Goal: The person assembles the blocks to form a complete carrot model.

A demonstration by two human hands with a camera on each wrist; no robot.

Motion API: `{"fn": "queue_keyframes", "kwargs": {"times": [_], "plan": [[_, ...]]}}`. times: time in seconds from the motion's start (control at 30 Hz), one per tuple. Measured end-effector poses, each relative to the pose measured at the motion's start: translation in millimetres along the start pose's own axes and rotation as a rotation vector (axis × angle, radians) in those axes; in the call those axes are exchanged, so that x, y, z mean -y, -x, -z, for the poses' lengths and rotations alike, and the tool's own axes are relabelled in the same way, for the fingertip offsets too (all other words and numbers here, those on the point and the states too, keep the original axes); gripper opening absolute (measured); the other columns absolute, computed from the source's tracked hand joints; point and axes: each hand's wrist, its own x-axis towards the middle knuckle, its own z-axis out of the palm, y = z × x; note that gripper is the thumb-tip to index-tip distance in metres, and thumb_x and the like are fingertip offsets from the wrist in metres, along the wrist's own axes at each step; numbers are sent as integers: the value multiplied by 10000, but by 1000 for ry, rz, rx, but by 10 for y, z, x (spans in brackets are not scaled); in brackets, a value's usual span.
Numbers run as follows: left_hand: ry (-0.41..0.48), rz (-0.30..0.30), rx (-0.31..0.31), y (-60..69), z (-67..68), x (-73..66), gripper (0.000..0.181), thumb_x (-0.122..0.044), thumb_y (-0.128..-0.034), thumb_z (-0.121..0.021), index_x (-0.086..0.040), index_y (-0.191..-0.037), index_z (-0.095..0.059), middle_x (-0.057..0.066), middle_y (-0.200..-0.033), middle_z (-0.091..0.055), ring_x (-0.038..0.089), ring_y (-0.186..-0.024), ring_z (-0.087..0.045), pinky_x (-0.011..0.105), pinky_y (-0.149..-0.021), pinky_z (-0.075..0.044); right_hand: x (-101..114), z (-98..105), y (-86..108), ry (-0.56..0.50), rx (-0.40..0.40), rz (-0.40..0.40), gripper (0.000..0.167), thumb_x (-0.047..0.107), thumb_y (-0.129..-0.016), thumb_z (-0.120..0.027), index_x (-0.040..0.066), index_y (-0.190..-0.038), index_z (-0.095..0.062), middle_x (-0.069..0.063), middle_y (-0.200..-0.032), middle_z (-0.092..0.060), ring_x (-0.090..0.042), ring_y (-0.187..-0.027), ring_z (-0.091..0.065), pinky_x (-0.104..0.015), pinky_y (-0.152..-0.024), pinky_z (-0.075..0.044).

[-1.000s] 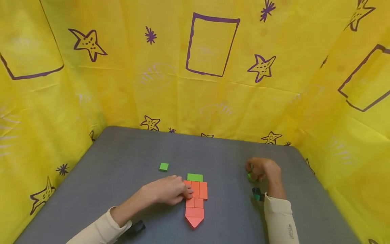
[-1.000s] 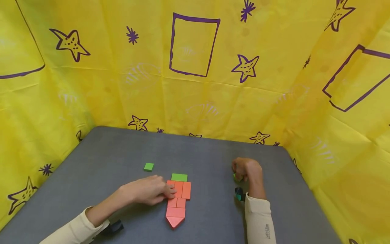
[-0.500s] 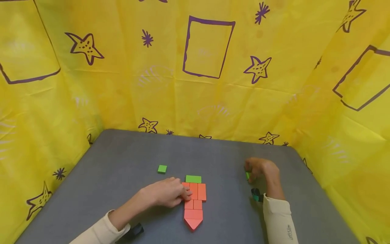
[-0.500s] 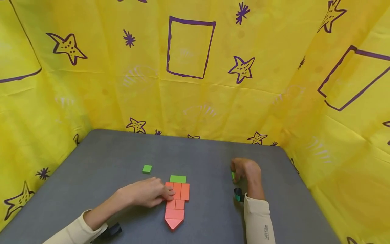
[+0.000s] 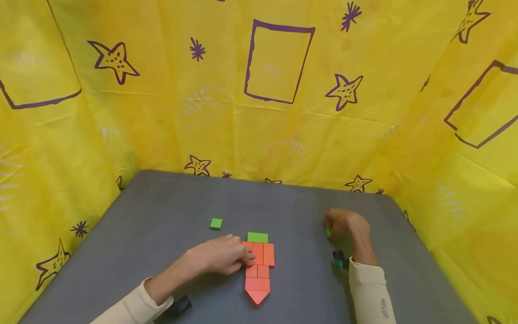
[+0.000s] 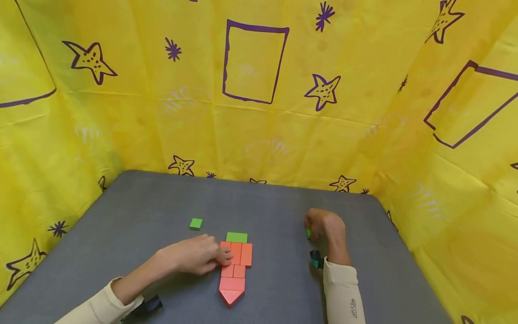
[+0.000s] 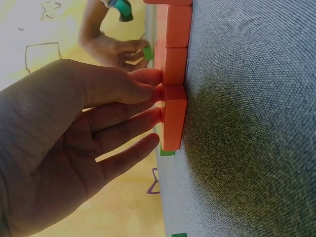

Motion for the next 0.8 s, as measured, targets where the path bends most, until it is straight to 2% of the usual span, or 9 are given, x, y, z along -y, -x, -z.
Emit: {"fn": "queue_keyframes", "kwargs": {"times": [0.1, 0.23, 0.33, 0.47, 0.63, 0.73, 0.8], "plan": [[-19, -4, -7, 0, 0, 7, 373, 1, -968, -628, -181, -1260, -771, -43, -1299, -733, 75, -1307, -635, 151, -919, -543, 66, 36, -2, 7, -22, 69, 274, -100, -729, -752, 126, -736, -596, 52, -702, -398, -133, -674, -370, -295, -605, -283], [-27, -12, -15, 0, 0, 16, 370, 3, -966, -629, -180, -1250, -778, -41, -1281, -743, 72, -1293, -645, 106, -827, -508, 174, 79, -48, 21, -46, 223, 189, -96, -761, -729, 66, -779, -635, 43, -717, -458, -111, -668, -413, -265, -611, -335], [-29, -16, -16, 2, -1, 23, 373, 8, -961, -635, -179, -1249, -778, -37, -1279, -744, 76, -1288, -649, 94, -762, -471, 265, 95, -105, 34, -61, 322, 139, -41, -809, -768, 53, -875, -691, 8, -786, -593, -101, -715, -500, -242, -640, -424], [-40, -30, -22, 7, 2, 27, 382, 24, -945, -642, -175, -1237, -785, -32, -1266, -750, 86, -1276, -661, 105, -761, -480, 397, 79, -175, 45, -73, 415, 172, 0, -854, -775, 45, -1009, -716, -51, -934, -695, -108, -793, -566, -240, -699, -501], [-30, -33, -21, 3, 0, 24, 385, 32, -940, -641, -162, -1241, -783, -20, -1268, -751, 104, -1275, -669, 101, -716, -470, 526, 38, -226, 43, -69, 459, 187, 30, -894, -768, 47, -1070, -707, -58, -994, -700, -112, -821, -579, -243, -720, -521], [-27, -32, -23, 4, 2, 18, 379, 28, -945, -641, -160, -1242, -782, -18, -1269, -752, 107, -1275, -670, 104, -737, -492, 573, 13, -254, 34, -75, 443, 212, 37, -902, -772, 59, -1102, -706, -52, -1034, -701, -131, -857, -595, -258, -755, -535], [-32, -41, -30, 2, 3, 20, 373, 31, -945, -642, -157, -1233, -786, -15, -1262, -755, 109, -1269, -674, 119, -802, -517, 598, 1, -266, 35, -87, 438, 234, 43, -903, -779, 64, -1125, -709, -47, -1061, -706, -150, -882, -607, -276, -779, -548]]}}
